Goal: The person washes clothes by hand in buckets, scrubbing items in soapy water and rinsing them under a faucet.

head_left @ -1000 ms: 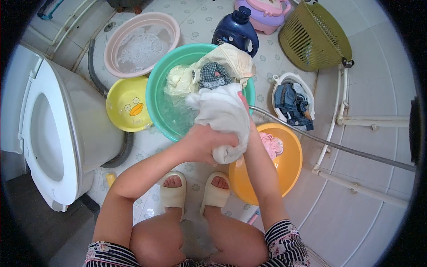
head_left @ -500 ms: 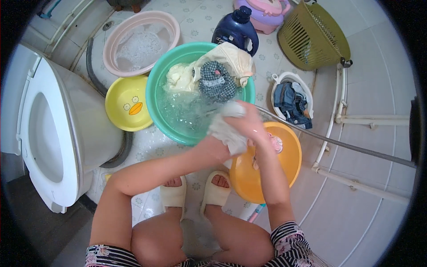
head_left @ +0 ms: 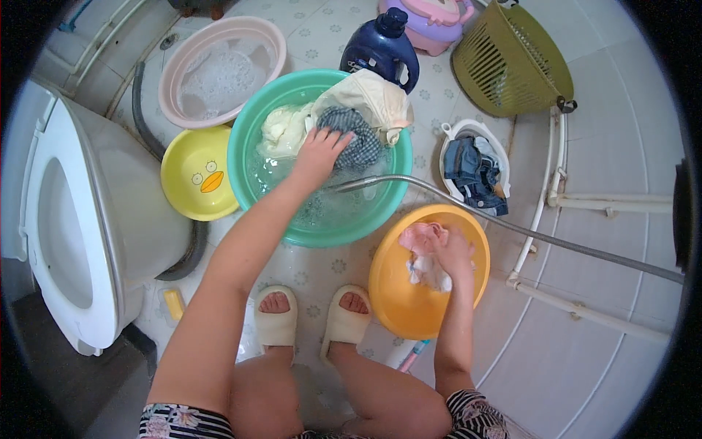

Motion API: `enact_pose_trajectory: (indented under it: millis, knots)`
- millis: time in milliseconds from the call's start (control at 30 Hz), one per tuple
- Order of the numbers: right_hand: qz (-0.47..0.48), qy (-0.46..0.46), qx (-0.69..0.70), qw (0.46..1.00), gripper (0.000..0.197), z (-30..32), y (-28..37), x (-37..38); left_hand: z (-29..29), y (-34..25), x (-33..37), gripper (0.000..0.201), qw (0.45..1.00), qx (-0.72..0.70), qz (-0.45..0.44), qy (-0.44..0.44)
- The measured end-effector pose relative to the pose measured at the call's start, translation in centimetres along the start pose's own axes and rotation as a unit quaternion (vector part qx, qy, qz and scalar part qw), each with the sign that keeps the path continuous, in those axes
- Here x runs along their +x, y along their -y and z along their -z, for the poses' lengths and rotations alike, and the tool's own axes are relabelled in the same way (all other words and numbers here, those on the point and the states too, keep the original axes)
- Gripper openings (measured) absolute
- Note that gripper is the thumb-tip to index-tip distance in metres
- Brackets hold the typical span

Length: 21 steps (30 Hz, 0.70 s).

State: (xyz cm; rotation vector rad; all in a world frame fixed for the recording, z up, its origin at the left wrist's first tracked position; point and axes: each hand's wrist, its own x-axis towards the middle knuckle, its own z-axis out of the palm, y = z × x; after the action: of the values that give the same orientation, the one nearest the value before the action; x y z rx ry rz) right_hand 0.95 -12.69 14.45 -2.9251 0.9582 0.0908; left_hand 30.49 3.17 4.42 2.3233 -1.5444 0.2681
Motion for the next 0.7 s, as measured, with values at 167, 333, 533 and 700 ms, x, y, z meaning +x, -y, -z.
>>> enact_pose_trajectory:
  millis: [167,333,533,700]
  knots:
    - [-0.05,0.106,0.331,0.937,0.029,0.8,4.1,2.9,1.9,-1.1,-1.6,0.041,0.888,0.033,0.181,0.421]
    - [0.103,0.066,0.35,0.929,0.022,-0.3,8.4,5.5,7.0,0.0,-5.2,0.033,0.811,0.013,0.256,0.526]
    - [0.331,-0.141,0.246,0.9,0.017,-11.3,17.7,11.0,-1.3,3.8,-7.9,0.038,0.772,0.068,0.17,0.609]
    - [0.256,-0.017,-0.026,0.966,0.016,-15.1,17.0,13.0,0.1,3.8,-6.4,0.035,0.866,-0.091,0.254,0.42]
